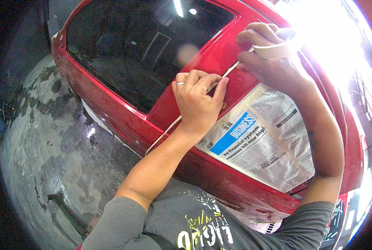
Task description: The person places a sheet of newspaper over the rear side window of a red car and secures it with masking tape. They then apply additional strips of tape along the window frame and body lines to mask off the area.
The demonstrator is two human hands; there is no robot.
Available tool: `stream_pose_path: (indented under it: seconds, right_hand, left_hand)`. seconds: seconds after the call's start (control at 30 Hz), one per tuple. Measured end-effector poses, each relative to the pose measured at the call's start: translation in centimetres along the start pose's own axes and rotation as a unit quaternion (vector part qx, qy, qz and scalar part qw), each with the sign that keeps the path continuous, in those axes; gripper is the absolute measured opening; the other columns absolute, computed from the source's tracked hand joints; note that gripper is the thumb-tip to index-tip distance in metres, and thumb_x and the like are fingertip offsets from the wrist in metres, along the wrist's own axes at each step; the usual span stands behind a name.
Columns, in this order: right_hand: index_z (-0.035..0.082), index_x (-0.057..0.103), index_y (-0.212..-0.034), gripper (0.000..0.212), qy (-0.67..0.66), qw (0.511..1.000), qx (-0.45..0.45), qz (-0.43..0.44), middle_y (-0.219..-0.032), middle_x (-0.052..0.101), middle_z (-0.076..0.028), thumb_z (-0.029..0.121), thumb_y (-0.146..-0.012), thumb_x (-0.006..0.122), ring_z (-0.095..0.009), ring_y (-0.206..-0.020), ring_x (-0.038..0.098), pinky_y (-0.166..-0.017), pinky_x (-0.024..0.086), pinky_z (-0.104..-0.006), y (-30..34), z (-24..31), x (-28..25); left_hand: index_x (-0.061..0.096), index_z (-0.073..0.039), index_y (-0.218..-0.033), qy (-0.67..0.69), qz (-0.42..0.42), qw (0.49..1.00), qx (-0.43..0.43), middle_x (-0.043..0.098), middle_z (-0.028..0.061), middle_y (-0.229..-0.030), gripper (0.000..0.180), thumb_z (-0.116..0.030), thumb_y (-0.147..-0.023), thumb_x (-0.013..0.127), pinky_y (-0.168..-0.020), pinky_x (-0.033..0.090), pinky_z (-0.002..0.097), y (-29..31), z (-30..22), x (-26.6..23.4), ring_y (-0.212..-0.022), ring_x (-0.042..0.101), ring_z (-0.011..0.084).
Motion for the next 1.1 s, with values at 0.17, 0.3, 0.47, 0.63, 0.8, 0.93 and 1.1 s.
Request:
stream_pose_path:
  seconds: [0.17,0.3,0.47,0.63,0.8,0.93,1.1]
  right_hand:
    - [0.011,0.078,-0.091,0.022,-0.005,0.998,0.053,0.03,-0.129,0.07,-0.003,0.022,-0.079,0.093,-0.029,-0.136,0.061,-0.11,0.052,-0.0509,-0.1,0.9,0.0]
    - [0.011,0.08,-0.09,0.021,0.026,0.998,0.058,0.014,-0.131,0.07,-0.004,0.023,-0.079,0.093,-0.029,-0.139,0.06,-0.11,0.052,-0.0509,-0.6,1.4,-0.2]
    - [0.012,0.084,-0.098,0.017,0.045,0.994,0.093,0.047,-0.13,0.072,-0.007,0.024,-0.087,0.09,-0.031,-0.136,0.064,-0.108,0.055,-0.0505,-1.7,2.0,-0.8]
    - [0.016,0.083,-0.128,0.05,0.148,0.961,0.16,0.171,-0.134,0.072,-0.012,0.042,-0.086,0.09,-0.035,-0.131,0.062,-0.112,0.053,-0.0518,-2.2,1.9,-1.4]
    - [0.012,0.084,-0.115,0.036,0.034,0.962,0.266,-0.05,-0.125,0.074,-0.012,0.036,-0.089,0.087,-0.033,-0.126,0.067,-0.103,0.057,-0.0507,-0.8,2.1,-1.2]
    - [0.018,0.087,-0.11,0.018,0.011,0.94,0.307,-0.148,-0.123,0.075,-0.007,0.028,-0.095,0.088,-0.034,-0.122,0.07,-0.098,0.059,-0.0484,2.6,1.4,-1.9]
    - [0.017,0.088,-0.103,0.011,0.061,0.973,0.198,-0.105,-0.122,0.075,-0.004,0.018,-0.092,0.087,-0.032,-0.121,0.07,-0.1,0.059,-0.0479,4.3,0.1,-1.8]
  left_hand:
    - [0.089,-0.015,-0.085,-0.02,-0.018,0.999,0.02,0.08,-0.0003,-0.082,0.013,-0.022,-0.085,0.099,-0.086,0.049,0.0426,-0.4,0.1,0.0,-0.083,0.07,0.0226]
    - [0.09,-0.015,-0.086,-0.042,-0.017,0.999,0.031,0.081,-0.0006,-0.081,0.012,-0.022,-0.085,0.1,-0.086,0.05,0.0415,-0.7,0.2,-0.3,-0.083,0.071,0.022]
    - [0.085,-0.013,-0.082,-0.005,0.013,0.998,-0.055,0.079,0.0012,-0.083,0.022,-0.026,-0.083,0.103,-0.085,0.051,0.0416,-1.0,0.9,-0.5,-0.083,0.069,0.0226]
    - [0.078,-0.012,-0.082,-0.04,0.007,0.996,-0.074,0.07,0.0019,-0.088,0.036,-0.036,-0.08,0.105,-0.088,0.051,0.0421,-0.9,1.8,-0.5,-0.091,0.065,0.0246]
    - [0.075,-0.013,-0.103,-0.047,0.011,0.995,-0.091,0.068,0.0067,-0.106,0.04,-0.04,-0.086,0.1,-0.1,0.047,0.0475,-1.3,1.5,-0.5,-0.108,0.061,0.0294]
    - [0.074,-0.018,-0.115,-0.051,-0.027,0.998,-0.024,0.058,0.0108,-0.127,0.046,-0.043,-0.084,0.098,-0.111,0.038,0.0571,-3.4,1.3,0.0,-0.129,0.052,0.038]
    - [0.073,-0.02,-0.123,-0.074,0.017,0.996,-0.043,0.053,0.0129,-0.129,0.065,-0.057,-0.078,0.102,-0.114,0.035,0.0589,-4.1,1.3,1.4,-0.129,0.047,0.0392]
Point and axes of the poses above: each hand's wrist, its own y-axis away from the middle knuckle, its own x-axis out of the palm, z = x × y, the point moved 1 cm from there along -y, towards the middle knuckle
